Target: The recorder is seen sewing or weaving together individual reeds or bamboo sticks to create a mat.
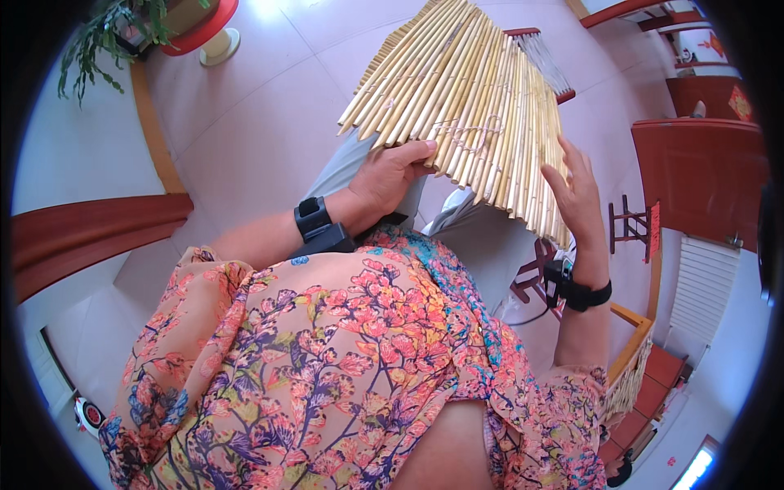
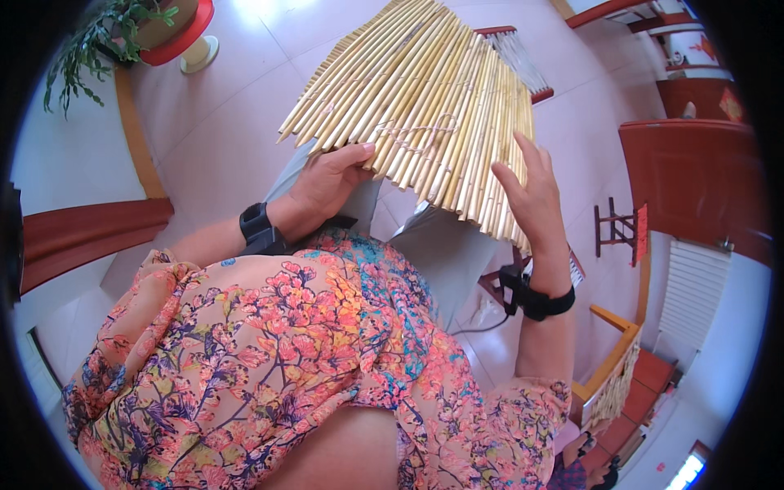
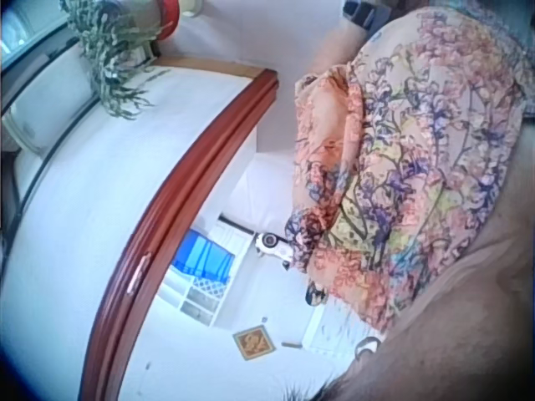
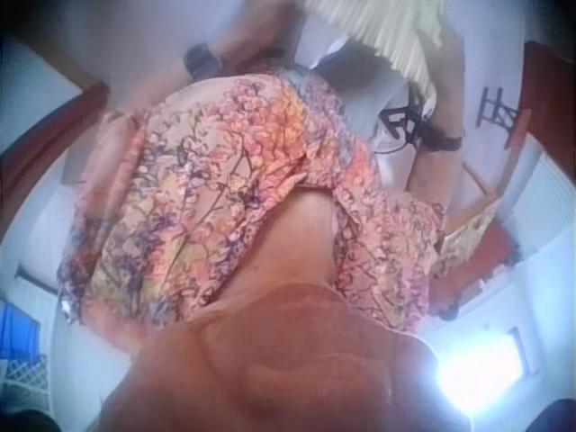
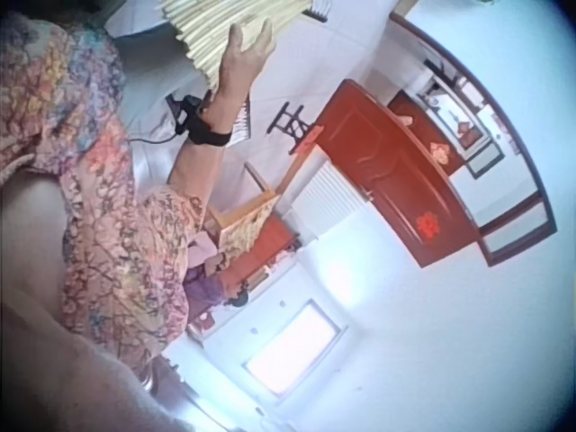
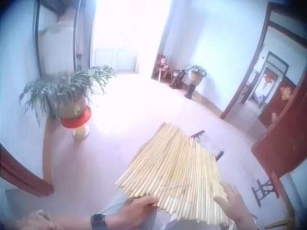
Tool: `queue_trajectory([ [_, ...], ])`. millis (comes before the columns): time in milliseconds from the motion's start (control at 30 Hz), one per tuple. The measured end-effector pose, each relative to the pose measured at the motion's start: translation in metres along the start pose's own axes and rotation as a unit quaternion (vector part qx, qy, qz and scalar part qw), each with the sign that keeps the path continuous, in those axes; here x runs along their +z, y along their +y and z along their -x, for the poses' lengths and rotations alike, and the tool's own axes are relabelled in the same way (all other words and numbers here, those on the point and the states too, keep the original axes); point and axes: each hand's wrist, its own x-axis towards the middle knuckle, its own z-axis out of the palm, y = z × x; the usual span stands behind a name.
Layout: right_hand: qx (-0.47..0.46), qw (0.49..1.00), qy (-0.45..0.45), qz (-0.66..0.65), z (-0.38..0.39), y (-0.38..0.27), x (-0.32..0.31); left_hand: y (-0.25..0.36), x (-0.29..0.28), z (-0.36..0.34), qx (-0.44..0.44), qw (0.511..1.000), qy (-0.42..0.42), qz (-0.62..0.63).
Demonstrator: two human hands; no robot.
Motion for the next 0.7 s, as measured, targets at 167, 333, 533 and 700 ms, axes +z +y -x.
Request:
queue_trajectory([
  [167, 0.071, 0.992, 0.049, -0.095, 0.012, 0.034, 0.004, 0.023, 0.003, -0.009, 0.016, 1.000, -0.021, -0.017],
  [333, 0.082, 0.977, 0.090, -0.173, -0.002, 0.018, 0.009, 0.055, 0.008, -0.025, 0.083, 0.995, -0.053, -0.025],
  [533, 0.071, 0.939, 0.084, -0.327, -0.040, -0.024, 0.009, 0.105, 0.021, -0.058, 0.131, 0.980, -0.079, -0.125],
  [700, 0.024, 0.920, 0.072, -0.384, -0.064, -0.046, 0.005, 0.127, 0.060, -0.062, 0.173, 0.948, -0.129, -0.235],
])
